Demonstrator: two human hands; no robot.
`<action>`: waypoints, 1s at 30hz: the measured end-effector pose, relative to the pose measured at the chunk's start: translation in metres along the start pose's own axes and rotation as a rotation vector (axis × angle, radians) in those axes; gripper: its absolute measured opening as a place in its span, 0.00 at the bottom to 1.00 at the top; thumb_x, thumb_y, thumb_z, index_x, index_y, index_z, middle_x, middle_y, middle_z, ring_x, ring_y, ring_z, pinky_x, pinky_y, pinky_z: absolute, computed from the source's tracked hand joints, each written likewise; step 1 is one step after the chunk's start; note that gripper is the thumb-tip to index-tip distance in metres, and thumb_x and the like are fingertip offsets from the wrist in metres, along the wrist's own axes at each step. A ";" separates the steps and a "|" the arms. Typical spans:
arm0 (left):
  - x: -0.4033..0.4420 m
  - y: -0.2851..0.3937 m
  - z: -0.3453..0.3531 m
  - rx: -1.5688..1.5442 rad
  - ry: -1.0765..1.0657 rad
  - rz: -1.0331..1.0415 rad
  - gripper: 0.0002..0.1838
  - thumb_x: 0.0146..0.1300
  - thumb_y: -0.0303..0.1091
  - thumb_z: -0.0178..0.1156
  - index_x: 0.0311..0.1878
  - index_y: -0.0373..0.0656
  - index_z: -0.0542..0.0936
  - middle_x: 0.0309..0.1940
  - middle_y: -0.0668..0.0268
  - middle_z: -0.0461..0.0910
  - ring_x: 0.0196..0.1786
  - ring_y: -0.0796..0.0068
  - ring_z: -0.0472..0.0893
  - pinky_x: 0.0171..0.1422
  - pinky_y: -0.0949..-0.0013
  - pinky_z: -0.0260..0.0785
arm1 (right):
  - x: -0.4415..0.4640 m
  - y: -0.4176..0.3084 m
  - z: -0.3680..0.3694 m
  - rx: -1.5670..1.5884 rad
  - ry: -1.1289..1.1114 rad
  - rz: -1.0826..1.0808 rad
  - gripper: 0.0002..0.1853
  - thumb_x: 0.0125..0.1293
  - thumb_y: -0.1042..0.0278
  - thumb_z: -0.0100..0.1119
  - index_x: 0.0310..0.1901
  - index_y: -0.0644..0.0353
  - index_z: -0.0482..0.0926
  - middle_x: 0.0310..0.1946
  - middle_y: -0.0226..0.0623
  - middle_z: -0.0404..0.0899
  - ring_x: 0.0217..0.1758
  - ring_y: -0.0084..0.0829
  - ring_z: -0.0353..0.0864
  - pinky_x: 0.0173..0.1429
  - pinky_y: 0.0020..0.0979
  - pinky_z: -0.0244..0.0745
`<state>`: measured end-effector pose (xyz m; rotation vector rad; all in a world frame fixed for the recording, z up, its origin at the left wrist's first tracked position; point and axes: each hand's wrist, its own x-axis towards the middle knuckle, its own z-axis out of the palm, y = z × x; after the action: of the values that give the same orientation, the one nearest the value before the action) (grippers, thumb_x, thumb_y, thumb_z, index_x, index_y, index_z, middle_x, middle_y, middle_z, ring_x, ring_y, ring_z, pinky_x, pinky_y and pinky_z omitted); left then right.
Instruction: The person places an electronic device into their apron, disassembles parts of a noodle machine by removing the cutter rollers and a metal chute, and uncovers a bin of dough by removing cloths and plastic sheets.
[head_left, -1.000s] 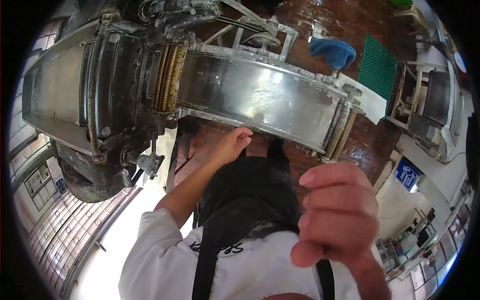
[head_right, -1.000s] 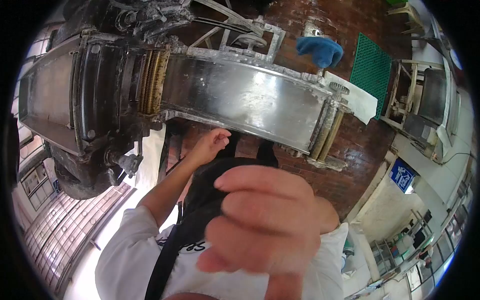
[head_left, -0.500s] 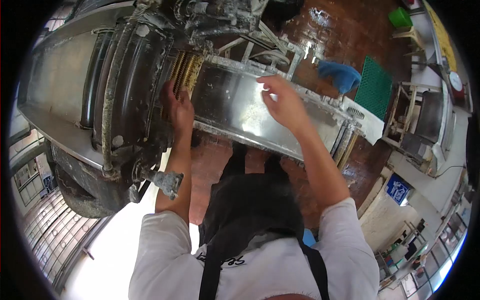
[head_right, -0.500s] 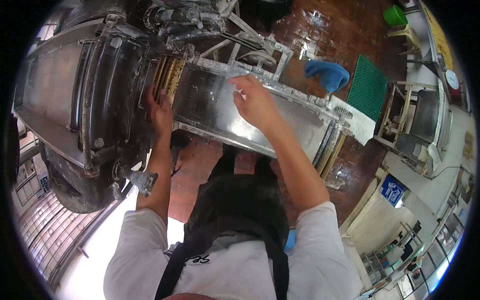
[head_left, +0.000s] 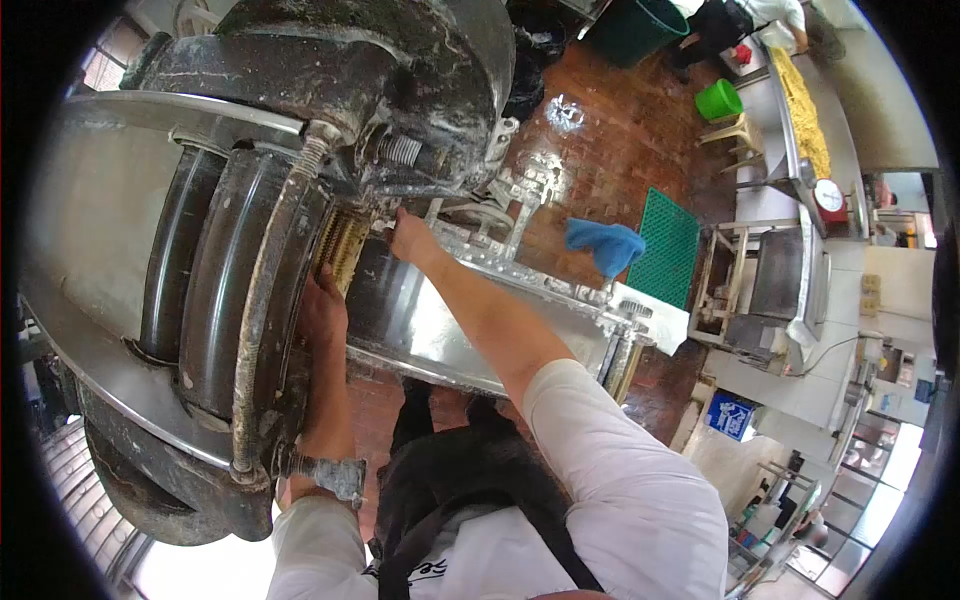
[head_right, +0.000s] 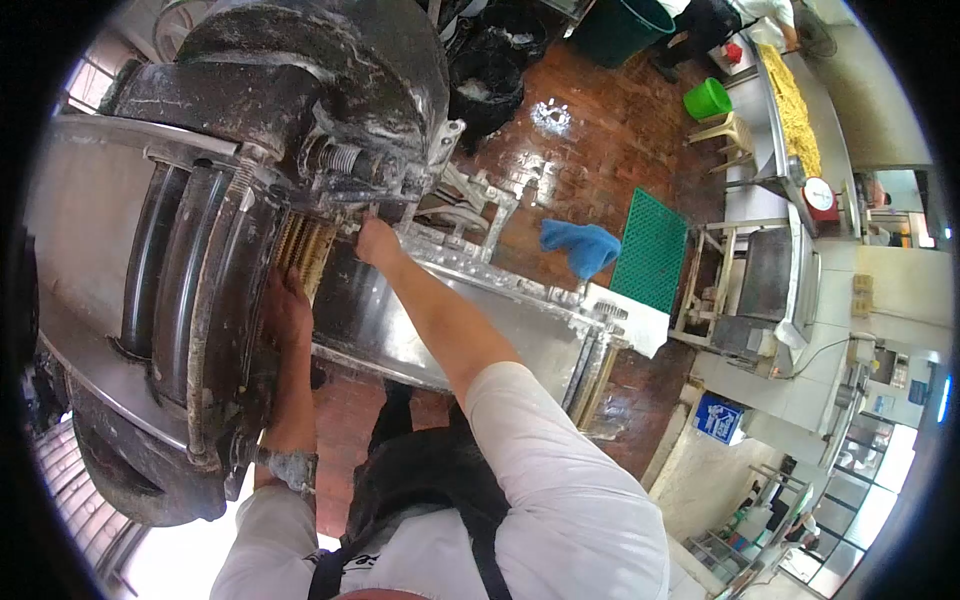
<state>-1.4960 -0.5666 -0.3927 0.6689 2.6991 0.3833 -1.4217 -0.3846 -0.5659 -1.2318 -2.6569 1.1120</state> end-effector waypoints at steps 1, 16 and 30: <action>0.002 -0.002 0.005 0.001 0.029 0.014 0.35 0.77 0.57 0.37 0.71 0.36 0.65 0.59 0.43 0.76 0.59 0.41 0.76 0.62 0.46 0.69 | -0.013 -0.016 -0.023 0.040 0.061 0.003 0.28 0.58 0.65 0.61 0.61 0.63 0.70 0.42 0.59 0.81 0.47 0.56 0.81 0.51 0.49 0.76; 0.006 -0.007 0.011 0.045 0.054 0.063 0.35 0.76 0.59 0.37 0.72 0.41 0.67 0.56 0.44 0.79 0.55 0.42 0.79 0.56 0.46 0.72 | -0.010 -0.025 -0.045 -0.121 0.116 -0.042 0.11 0.61 0.64 0.56 0.43 0.55 0.82 0.33 0.50 0.84 0.41 0.52 0.84 0.47 0.48 0.79; 0.007 -0.011 0.017 0.055 0.029 0.008 0.35 0.77 0.58 0.36 0.72 0.40 0.65 0.57 0.44 0.77 0.57 0.44 0.78 0.59 0.46 0.72 | -0.008 -0.022 -0.040 0.864 -0.199 0.496 0.28 0.77 0.43 0.38 0.32 0.57 0.79 0.23 0.35 0.80 0.18 0.31 0.77 0.22 0.36 0.72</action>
<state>-1.4994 -0.5694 -0.4135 0.6952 2.7437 0.3250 -1.4190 -0.3757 -0.5200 -1.5983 -1.5731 2.1951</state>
